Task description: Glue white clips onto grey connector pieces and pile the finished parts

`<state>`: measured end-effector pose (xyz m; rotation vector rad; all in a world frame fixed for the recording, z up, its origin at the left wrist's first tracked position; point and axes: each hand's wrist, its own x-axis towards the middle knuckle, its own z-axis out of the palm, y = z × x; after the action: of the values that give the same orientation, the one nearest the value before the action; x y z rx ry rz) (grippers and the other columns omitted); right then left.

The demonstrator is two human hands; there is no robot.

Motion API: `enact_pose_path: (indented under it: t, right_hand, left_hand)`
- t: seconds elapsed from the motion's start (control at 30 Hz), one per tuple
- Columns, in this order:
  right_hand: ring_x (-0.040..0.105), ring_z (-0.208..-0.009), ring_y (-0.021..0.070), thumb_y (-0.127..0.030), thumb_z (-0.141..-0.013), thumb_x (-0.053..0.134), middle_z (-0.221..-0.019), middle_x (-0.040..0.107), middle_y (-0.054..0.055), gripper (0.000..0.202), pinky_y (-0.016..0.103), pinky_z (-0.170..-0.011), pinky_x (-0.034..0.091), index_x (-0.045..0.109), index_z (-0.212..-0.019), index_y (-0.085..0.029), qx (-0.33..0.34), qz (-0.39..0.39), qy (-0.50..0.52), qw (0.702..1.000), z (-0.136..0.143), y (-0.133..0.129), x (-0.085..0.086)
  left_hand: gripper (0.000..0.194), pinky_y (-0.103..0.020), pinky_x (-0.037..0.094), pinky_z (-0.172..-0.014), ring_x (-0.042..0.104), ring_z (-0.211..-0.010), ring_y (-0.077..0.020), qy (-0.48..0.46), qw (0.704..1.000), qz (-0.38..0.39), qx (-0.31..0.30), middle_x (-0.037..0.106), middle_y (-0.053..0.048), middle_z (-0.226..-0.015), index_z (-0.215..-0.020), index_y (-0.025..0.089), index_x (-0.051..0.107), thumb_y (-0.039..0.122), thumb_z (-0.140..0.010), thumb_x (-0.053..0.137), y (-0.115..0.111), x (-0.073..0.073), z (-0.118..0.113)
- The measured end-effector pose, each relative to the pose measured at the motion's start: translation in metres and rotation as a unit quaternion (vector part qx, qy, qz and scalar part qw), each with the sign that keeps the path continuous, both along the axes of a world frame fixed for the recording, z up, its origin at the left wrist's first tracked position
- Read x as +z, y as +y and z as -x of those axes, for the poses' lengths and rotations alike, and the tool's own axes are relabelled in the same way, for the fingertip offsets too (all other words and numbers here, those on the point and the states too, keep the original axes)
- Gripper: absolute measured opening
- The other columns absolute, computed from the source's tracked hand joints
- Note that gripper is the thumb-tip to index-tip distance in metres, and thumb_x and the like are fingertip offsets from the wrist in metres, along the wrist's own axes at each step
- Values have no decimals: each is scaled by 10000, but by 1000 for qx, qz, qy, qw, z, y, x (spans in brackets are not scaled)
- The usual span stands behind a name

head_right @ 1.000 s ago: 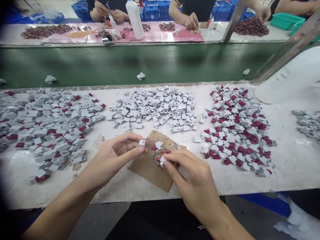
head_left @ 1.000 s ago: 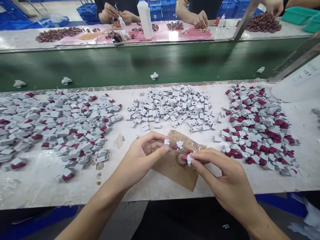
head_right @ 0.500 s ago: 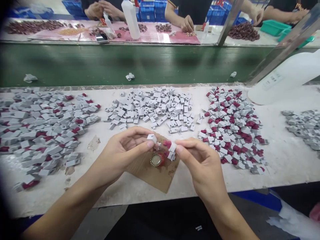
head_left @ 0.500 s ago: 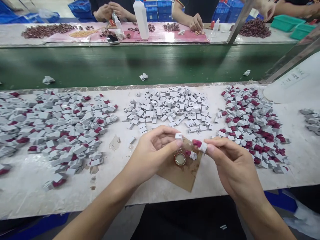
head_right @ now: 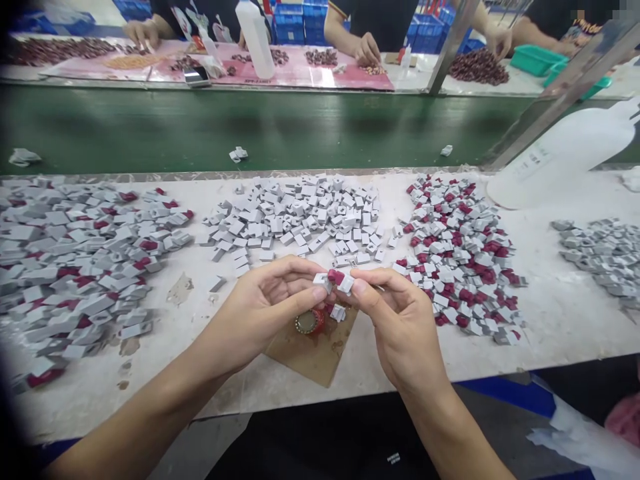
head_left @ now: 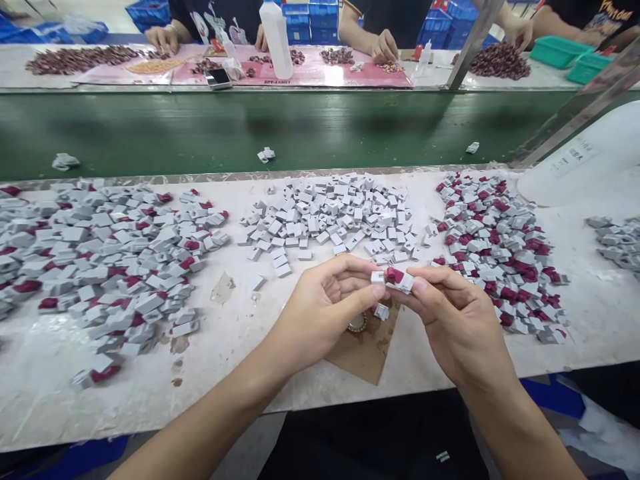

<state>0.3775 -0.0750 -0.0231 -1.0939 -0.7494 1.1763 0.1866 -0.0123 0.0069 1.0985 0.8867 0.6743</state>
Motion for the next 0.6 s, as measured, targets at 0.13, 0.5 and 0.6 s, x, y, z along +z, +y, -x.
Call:
enact_pose_path:
  t: [0.13,0.5,0.6]
  right_hand:
    - [855,-1032,230,-301,-1031,869,-1101,890,58,58,318,-902,727,927,-1037,-303,38,-23,-108,993,-6,0,4]
    - [857,-954,238,-341,-1007,850,-1015,894,61,117,353,-857,713,907,-1059,-253,91,-27,-247,964,-37,57,30]
    - [842,-970,264,-353,-1010,818,-1122,889,94,234,404,-845,707,893,-1198,-235,81,2,-406,910,-60,109,36]
  left_hand:
    - [209,-326,655,-711,841,-879,-257,22,1000,-13,-15,876,-68,-988,-1114,219,827,364,-976,885,-2,5,-2]
    - [126,-389,627,-799,784,-902,-264,177,944,-254,-117,841,-43,-981,-1024,251,815,363,-972,788,74,27,-19]
    - [128,-405,593,-848,754,-936,-266,258,897,-343,-109,840,-56,-1024,-1006,241,842,343,-955,782,127,30,-28]
